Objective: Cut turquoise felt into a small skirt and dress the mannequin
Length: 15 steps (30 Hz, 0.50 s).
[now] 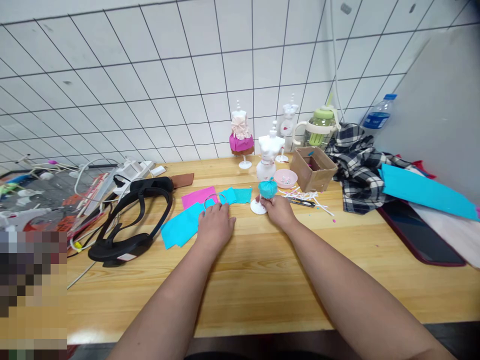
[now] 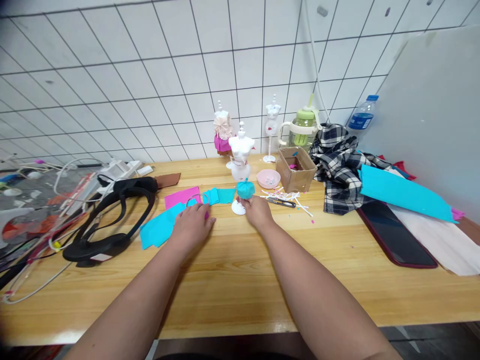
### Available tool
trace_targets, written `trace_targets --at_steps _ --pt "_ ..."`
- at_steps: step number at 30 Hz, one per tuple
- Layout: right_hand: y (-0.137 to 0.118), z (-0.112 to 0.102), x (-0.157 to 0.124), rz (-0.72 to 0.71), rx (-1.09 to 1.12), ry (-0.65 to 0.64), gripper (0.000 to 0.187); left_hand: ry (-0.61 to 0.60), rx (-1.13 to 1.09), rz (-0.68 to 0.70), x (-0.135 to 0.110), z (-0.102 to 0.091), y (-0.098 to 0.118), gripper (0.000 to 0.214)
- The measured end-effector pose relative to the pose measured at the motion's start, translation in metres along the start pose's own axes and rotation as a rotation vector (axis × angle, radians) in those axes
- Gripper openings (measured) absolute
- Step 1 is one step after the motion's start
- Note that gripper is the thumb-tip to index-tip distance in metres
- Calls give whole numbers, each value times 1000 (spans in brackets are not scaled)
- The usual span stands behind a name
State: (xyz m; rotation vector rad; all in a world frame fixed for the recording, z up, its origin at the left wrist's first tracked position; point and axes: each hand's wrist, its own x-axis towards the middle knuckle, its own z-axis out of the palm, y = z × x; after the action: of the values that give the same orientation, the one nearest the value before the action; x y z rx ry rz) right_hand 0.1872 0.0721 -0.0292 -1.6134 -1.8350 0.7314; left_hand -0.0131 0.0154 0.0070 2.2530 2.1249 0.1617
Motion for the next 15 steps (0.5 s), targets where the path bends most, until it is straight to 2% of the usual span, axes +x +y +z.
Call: trace_targets --at_steps 2,7,12,15 --pt "-3 1 2 14 -59 8 31 52 -23 40 4 6 0 47" --pt "-5 1 6 25 -146 29 36 17 -50 61 15 17 -7 48" --pt "-3 -4 -2 -1 -199 43 35 134 -5 29 18 14 -18 46" --pt "-1 -18 -9 60 -224 89 39 142 -7 -32 19 11 -25 40"
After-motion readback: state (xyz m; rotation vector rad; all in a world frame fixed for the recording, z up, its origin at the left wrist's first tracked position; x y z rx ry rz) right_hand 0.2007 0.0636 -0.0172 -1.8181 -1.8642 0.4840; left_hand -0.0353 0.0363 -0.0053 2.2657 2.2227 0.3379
